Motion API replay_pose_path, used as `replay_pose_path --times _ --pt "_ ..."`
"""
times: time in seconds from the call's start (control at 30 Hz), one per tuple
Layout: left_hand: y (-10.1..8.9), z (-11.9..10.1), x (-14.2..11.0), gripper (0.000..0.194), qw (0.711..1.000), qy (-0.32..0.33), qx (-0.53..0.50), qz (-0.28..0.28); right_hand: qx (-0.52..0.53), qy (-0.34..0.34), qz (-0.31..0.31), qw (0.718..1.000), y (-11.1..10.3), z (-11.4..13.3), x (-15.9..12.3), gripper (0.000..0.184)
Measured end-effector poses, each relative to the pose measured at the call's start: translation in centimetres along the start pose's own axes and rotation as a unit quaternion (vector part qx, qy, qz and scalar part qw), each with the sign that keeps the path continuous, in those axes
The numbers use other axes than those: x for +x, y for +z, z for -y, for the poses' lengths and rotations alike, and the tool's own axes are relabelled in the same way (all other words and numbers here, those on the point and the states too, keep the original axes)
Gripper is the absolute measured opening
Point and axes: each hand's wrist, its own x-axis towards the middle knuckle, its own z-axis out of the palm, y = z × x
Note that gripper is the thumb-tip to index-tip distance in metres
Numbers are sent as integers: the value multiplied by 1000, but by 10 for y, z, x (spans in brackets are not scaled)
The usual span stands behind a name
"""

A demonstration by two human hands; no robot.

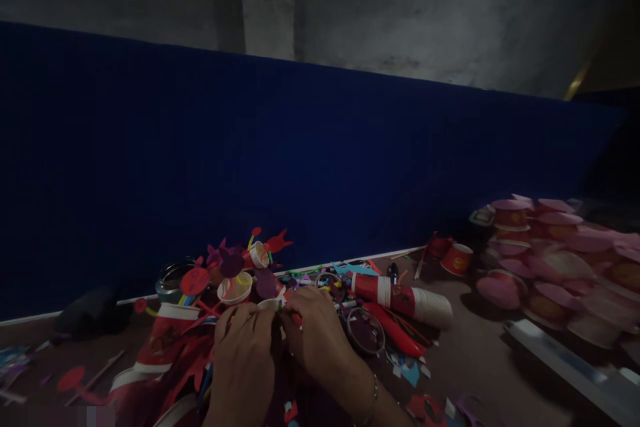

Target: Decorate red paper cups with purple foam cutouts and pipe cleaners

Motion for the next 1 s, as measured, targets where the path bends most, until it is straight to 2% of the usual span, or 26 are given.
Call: replay_pose_path --times 0.3,0.5,0.63,0.73,0.83,1.0 --pt "3 3 -1 20 1000 10 1 13 -6 -14 -19 1000 6 1 -5 9" --pt "-1 -4 3 20 999 -31 -15 -5 -15 -14 -1 1000 2 2 -3 9" --pt "-3 -2 8 25 998 -51 -31 25 -27 -8 4 1000 -7 0 3 8" --pt "-2 6 14 17 994 -76 -43 58 -37 17 -3 999 -16 -7 8 8" --pt "-2 12 17 14 988 -121 -64 66 -63 55 -4 996 -26 -16 12 9" --pt "-4 16 19 21 977 -177 -98 74 -148 121 62 979 -37 -33 15 25"
